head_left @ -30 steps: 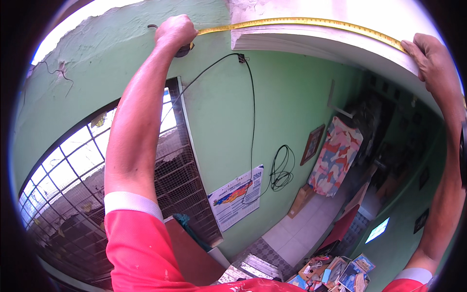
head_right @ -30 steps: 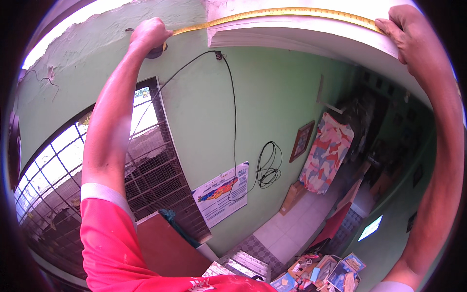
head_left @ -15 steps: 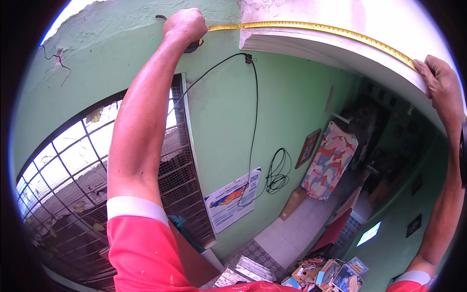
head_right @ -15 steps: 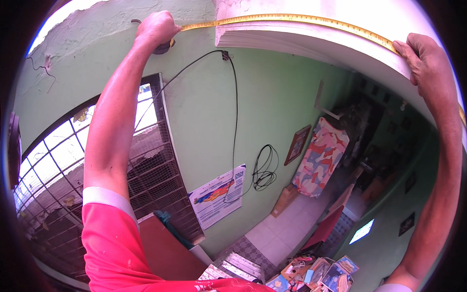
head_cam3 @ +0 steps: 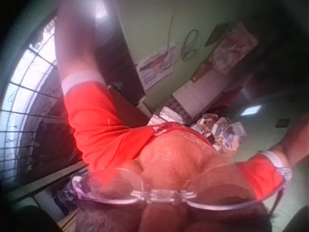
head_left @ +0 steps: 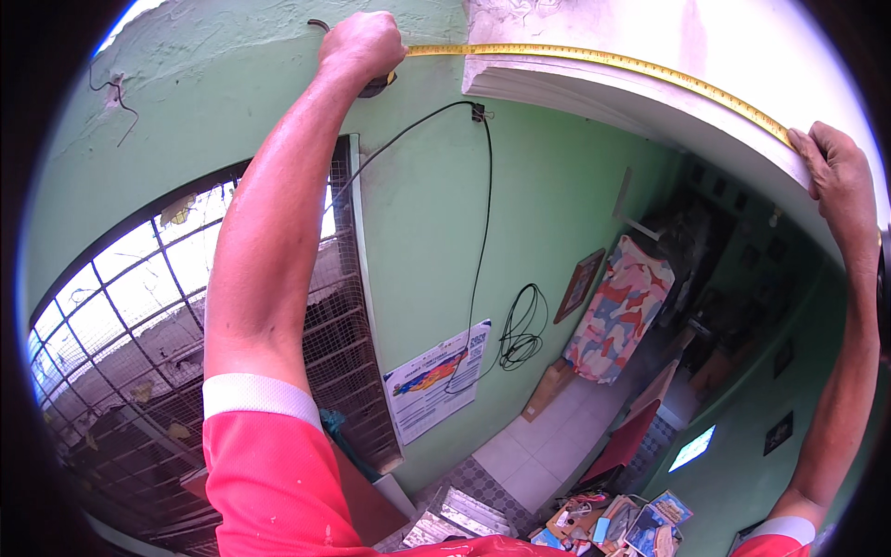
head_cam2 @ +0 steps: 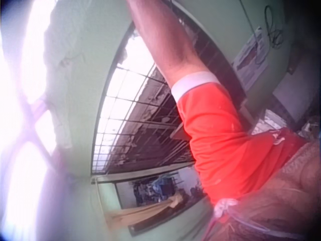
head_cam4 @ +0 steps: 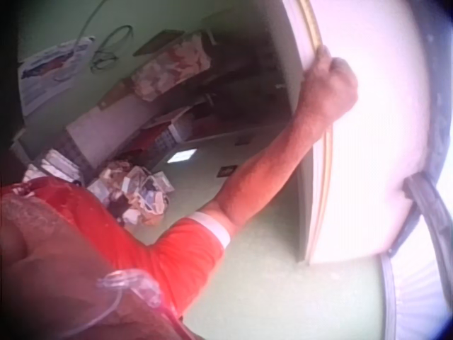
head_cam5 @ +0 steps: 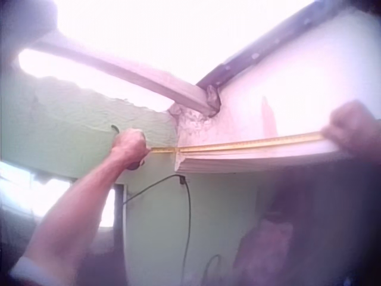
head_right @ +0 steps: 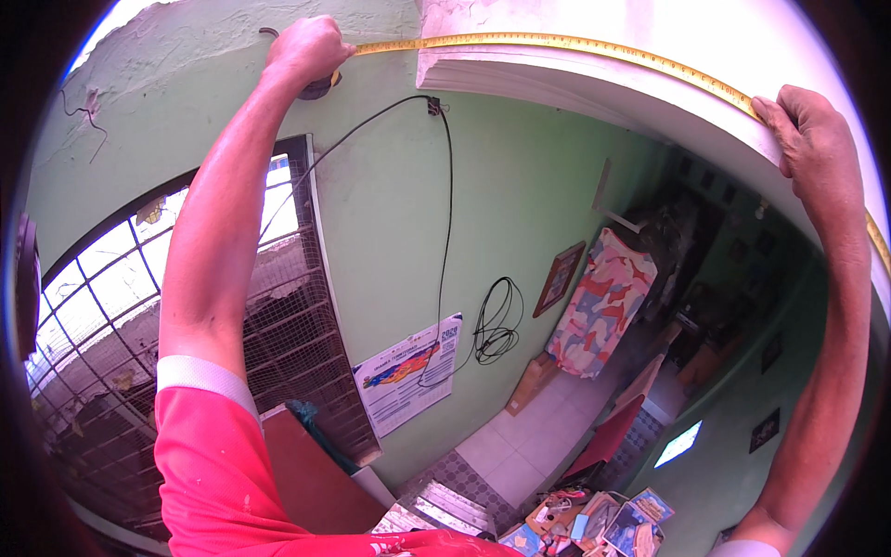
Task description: The person assembles a metal frame by cutting a metal rod with shears, inserting a connector piece, and measuring a wall opening with a tape measure. The person handles the metal rod, shears, connector, and tape measure throughout the task.
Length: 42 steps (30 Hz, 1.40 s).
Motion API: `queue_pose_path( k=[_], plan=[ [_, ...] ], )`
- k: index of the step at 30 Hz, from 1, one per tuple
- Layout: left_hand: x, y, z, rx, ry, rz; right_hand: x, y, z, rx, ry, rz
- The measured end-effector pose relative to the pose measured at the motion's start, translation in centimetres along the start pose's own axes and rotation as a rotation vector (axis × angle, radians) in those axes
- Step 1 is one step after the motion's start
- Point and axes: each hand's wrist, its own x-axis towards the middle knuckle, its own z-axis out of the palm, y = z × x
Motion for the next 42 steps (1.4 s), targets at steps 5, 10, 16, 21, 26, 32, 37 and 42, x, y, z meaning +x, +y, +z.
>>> queue_pose_path(
  k=[5,10,16,21,26,32,37,42],
  plan=[
    [-0.1,0.1,0.1,-0.001,-0.004,-0.018,-0.1,-0.2,0.1,-0.030,-0.002,0.002],
    [-0.1,0.1,0.2,-0.008,0.002,-0.022,0.1,0.3,-0.2,-0.051,-0.002,-0.028],
    [0.2,-0.3,0.4,-0.001,-0.003,-0.008,-0.1,0.3,0.1,-0.072,0.015,-0.097],
    [0.2,-0.1,0.0,-0.004,-0.030,-0.015,-0.1,-0.3,-0.6,-0.212,0.045,-0.183],
    [0.1,0.8,-0.8,0.017,-0.130,-0.075,-0.4,-0.2,-0.5,-0.209,0.076,-0.252],
    [-0.1,1.6,-1.7,0.029,-0.074,-0.011,-0.3,-0.3,-0.3,-0.235,0.082,-0.193],
    [0.5,2.0,-2.0,0.067,-0.067,-0.011,-0.4,-0.1,-0.2,-0.240,0.090,-0.204],
    [0.5,2.1,-1.8,0.074,-0.070,-0.020,-0.5,-0.1,-0.5,-0.257,0.043,-0.192]
  ],
)
